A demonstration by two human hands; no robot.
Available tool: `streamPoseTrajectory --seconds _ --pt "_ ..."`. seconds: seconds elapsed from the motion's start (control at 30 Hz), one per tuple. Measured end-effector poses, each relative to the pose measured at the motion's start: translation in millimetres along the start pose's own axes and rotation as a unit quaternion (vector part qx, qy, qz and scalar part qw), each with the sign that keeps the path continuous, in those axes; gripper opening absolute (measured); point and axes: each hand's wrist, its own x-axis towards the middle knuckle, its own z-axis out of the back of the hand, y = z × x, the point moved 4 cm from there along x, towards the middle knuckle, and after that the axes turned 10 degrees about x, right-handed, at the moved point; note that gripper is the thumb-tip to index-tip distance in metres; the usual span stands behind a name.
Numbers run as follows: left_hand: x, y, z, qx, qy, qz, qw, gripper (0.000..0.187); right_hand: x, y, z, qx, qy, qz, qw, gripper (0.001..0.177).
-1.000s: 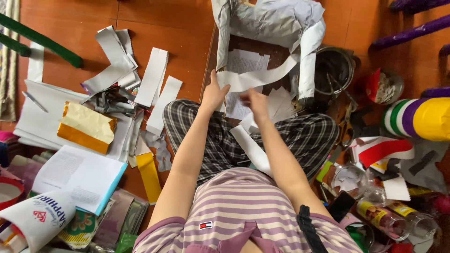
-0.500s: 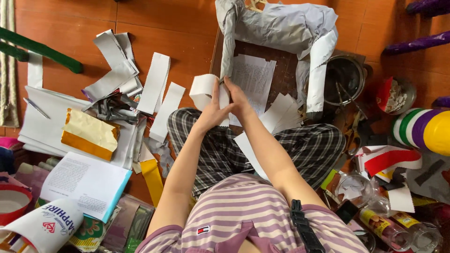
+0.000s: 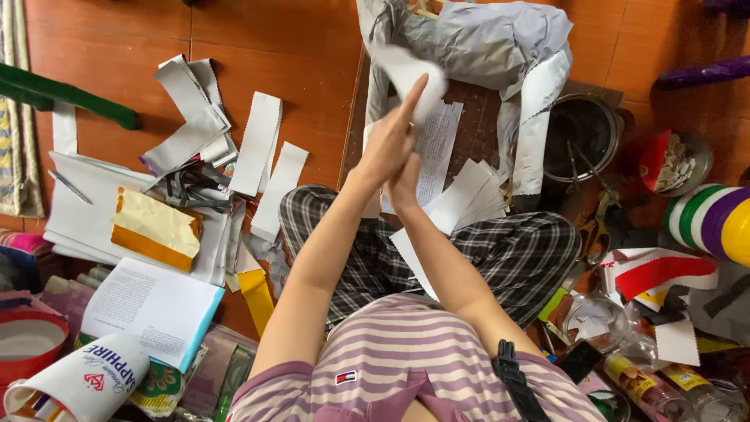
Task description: Tearing paper strips and wrapping them around a frame to create a sculpture
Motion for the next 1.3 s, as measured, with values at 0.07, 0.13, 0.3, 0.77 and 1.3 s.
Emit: streamPoseTrajectory --seconds 0.07,0.13,0.3,0.77,1.3 --pt "-11 -36 46 -0.165 0.018 0.074 0.983 0.106 -5 -37 9 0.222 -0.116 -0.167 0.954 0.035" --pt "-39 17 21 -0.113 0.003 0.165 0.98 0.095 -6 -70 8 0.327 -0.172 -0.251 0.895 0.034" --pt "-69 67 -25 -0.142 0.156 0.363 0.908 0.088 -9 -91 1 0.476 -0.217 -0.36 0.773 0.041" --pt "-61 43 10 -0.187 0.196 0.333 0.903 0.104 55 -44 -42 0.286 0.051 -0.381 0.878 0.04" --pt "46 67 34 -0.055 -0.179 0.145 0.971 0.074 56 33 -17 -0.07 0.069 0.147 0.984 0.085"
